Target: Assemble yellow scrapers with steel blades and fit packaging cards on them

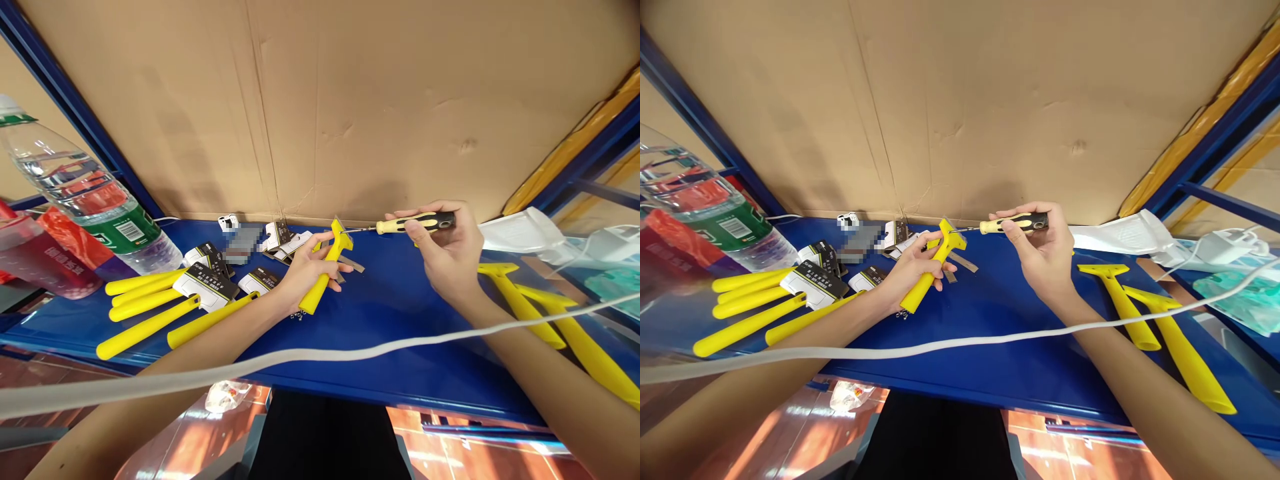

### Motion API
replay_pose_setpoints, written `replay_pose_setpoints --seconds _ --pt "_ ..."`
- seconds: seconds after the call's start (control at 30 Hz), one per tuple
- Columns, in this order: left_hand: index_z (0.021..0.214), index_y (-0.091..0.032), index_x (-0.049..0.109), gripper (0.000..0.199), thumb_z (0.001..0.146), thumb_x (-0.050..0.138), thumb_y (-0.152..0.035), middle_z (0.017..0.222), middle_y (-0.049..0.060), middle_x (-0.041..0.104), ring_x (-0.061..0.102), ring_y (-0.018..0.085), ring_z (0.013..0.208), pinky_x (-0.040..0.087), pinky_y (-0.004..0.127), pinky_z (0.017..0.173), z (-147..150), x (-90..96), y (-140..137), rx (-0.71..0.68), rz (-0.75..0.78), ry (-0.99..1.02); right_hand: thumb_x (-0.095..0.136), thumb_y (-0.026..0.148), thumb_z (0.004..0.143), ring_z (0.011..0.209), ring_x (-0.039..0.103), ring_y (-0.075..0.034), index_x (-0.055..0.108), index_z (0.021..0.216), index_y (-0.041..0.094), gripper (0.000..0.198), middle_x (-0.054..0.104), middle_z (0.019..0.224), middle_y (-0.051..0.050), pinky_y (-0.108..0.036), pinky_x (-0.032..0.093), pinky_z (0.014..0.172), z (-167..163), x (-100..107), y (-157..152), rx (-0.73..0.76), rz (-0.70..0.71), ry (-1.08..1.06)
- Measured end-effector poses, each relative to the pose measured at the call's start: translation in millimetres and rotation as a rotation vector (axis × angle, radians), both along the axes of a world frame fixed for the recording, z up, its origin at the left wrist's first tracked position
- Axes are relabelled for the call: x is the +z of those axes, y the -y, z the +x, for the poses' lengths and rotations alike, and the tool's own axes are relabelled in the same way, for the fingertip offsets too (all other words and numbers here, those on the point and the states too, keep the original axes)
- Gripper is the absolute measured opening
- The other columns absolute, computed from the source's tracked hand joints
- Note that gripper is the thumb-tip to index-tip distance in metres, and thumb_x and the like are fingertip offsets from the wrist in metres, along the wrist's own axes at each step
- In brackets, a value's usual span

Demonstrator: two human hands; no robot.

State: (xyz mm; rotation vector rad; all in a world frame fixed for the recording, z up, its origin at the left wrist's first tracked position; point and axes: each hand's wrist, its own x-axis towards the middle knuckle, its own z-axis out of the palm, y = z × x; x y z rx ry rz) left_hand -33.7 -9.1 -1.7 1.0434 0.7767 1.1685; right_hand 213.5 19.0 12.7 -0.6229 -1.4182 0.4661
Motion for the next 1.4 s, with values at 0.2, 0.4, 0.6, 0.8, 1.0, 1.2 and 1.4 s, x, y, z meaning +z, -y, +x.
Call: replay_pose_setpoints --seconds 0.2,0.4,0.6,0.8,1.0,1.2,1.4 --pt "0.140 -0.025 0.063 0.083 0.061 0.078 -0.004 0.142 0.013 0.076 0.085 0.024 0.093 0.061 0.023 0.054 2 1.3 3 -0.015 -0.041 -0.013 0.094 0.053 0.099 0.121 0.087 -0.032 0.066 0.122 0.037 0.039 0.085 0.120 -0.001 -0.059 0.067 0.119 6 -4 -8 0.046 0.026 -0.026" --pt "0.138 -0.025 0.065 0.082 0.060 0.077 -0.003 0.136 0.013 0.077 0.085 0.027 0.097 0.060 0.023 0.055 1 -0.6 1 -0.006 -0.061 -0.006 0.097 0.056 0.095 0.105 0.090 -0.036 0.064 0.111 0.036 0.041 0.088 0.107 -0.004 -0.062 0.074 0.103 7 -4 -11 0.033 -0.013 -0.004" --pt "0.140 -0.025 0.065 0.084 0.060 0.076 -0.003 0.136 0.013 0.076 0.086 0.028 0.100 0.060 0.023 0.057 1 0.5 1 0.003 -0.060 0.004 0.100 0.054 0.092 0.124 0.086 -0.033 0.065 0.120 0.036 0.048 0.086 0.123 -0.001 -0.060 0.067 0.118 11 -5 -15 0.137 -0.032 0.006" --pt "0.137 -0.024 0.063 0.083 0.058 0.075 -0.003 0.132 0.011 0.075 0.085 0.025 0.095 0.060 0.023 0.057 -2 8.4 0 0.044 -0.031 -0.003 0.099 0.051 0.093 0.092 0.088 -0.032 0.071 0.109 0.034 0.037 0.087 0.105 -0.004 -0.058 0.076 0.095 10 -15 -17 -0.058 -0.027 0.021" --pt "0.138 -0.024 0.062 0.082 0.060 0.077 -0.004 0.144 0.014 0.073 0.085 0.025 0.096 0.061 0.023 0.057 -3 12.2 1 0.037 0.022 0.011 0.098 0.054 0.093 0.131 0.084 -0.036 0.071 0.121 0.034 0.044 0.085 0.132 -0.008 -0.062 0.067 0.119 13 -16 -22 0.106 -0.016 0.030" --pt "0.136 -0.026 0.061 0.081 0.060 0.077 -0.004 0.154 0.014 0.069 0.086 0.025 0.097 0.060 0.021 0.056 -3 9.0 -1 0.015 0.069 -0.027 0.098 0.056 0.094 0.086 0.089 -0.030 0.072 0.106 0.032 0.037 0.080 0.092 -0.002 -0.046 0.076 0.078 14 -19 -24 -0.115 -0.016 0.017" --pt "0.135 -0.026 0.062 0.080 0.058 0.076 -0.006 0.150 0.014 0.068 0.086 0.026 0.095 0.061 0.022 0.053 -2 8.4 -1 0.035 0.064 -0.023 0.096 0.056 0.096 0.121 0.087 -0.034 0.070 0.117 0.033 0.040 0.087 0.126 -0.006 -0.058 0.070 0.112 10 -9 -14 0.043 0.038 0.039"
